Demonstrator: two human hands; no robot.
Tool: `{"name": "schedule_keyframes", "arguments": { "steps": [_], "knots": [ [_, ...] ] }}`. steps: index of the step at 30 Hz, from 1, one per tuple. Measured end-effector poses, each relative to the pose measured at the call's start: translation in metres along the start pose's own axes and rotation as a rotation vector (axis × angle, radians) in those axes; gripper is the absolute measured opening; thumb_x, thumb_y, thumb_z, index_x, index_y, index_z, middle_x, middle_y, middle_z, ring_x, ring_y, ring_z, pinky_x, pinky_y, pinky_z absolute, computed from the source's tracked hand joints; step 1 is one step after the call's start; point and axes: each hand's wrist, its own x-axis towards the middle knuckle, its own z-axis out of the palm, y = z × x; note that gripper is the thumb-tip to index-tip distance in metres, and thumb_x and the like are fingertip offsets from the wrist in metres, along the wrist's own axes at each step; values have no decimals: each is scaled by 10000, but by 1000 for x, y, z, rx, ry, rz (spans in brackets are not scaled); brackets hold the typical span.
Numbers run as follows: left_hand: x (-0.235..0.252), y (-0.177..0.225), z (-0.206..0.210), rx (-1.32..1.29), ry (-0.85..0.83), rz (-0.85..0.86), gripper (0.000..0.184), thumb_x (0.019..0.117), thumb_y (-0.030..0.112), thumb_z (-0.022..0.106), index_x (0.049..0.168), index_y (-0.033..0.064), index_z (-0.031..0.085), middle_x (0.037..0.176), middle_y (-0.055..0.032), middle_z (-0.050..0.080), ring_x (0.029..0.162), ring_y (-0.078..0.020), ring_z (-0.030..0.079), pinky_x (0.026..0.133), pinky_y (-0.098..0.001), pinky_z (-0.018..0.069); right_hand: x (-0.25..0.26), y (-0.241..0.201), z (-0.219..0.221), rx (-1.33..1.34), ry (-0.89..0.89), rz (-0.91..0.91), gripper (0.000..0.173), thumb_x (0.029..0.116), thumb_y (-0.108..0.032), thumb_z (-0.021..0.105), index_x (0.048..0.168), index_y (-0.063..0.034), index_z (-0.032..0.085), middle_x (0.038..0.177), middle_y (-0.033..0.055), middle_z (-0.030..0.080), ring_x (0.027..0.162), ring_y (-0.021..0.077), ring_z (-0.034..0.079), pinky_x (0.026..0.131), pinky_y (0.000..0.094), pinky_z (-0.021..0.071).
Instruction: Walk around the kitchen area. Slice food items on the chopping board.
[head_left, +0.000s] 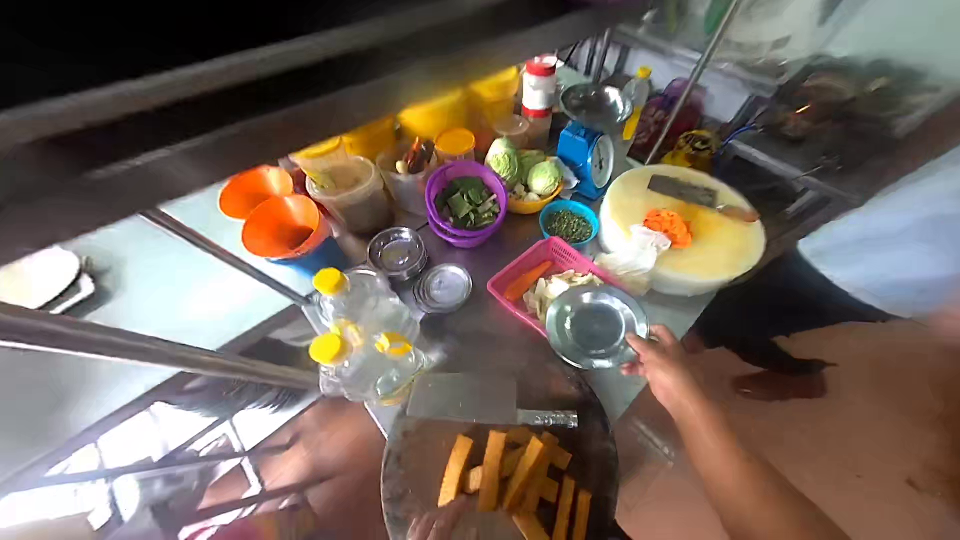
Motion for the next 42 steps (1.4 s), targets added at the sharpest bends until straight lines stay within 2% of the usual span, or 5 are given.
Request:
{"name": "schedule_keyframes", "arguments": {
  "steps": [7, 14, 21, 33, 42],
  "knots": [
    [7, 78, 68, 178, 198, -101, 357, 932, 295, 723, 1262, 160, 721, 1368, -103, 600, 1211, -196, 593, 1052, -427, 497, 30, 23, -2, -558, -177, -92, 520, 1064, -457, 522, 1389, -52, 518, 1068, 198, 705, 791, 306, 742, 718, 514, 644],
    [-23, 81, 95, 428, 290, -36, 471, 877, 488, 754, 1292, 271, 700, 1439, -95, 586, 1312, -313, 548, 1064, -552, 467, -65, 29, 47, -1244, -990, -584, 501, 949, -110, 634, 1445, -145, 563, 1337, 183, 616, 1265, 386, 575, 1009, 561, 521],
    [7, 85, 161, 538, -131, 313, 448, 973, 595, 574, 1410, 509, 526, 1669, 105, 306, 1562, -318, 210, 1154, -789, 127, -45, 39, 83, -1406, -1057, -735, 726, 876, -141, 728, 1544, -185, 446, 1288, 151, 639, 1218, 357, 604, 950, 541, 546],
    [32, 39, 158, 571, 315, 289, 219, 983, 443, 571, 1125, 366, 718, 1442, 79, 593, 1422, -201, 467, 1202, -702, 183, -25, 6, 18, -223, -1268, -363, 374, 933, -393, 701, 1156, -92, 691, 784, 32, 659, 600, 145, 621, 543, 329, 569],
    [71, 22, 138, 453, 324, 237, 306, 1001, 393, 597, 1285, 331, 690, 1471, 15, 577, 1410, -230, 485, 1206, -565, 328, -62, 7, -48, -482, -936, -599, 247, 1047, -292, 600, 1109, -73, 697, 701, 11, 646, 529, 116, 612, 475, 321, 560]
  ]
}}
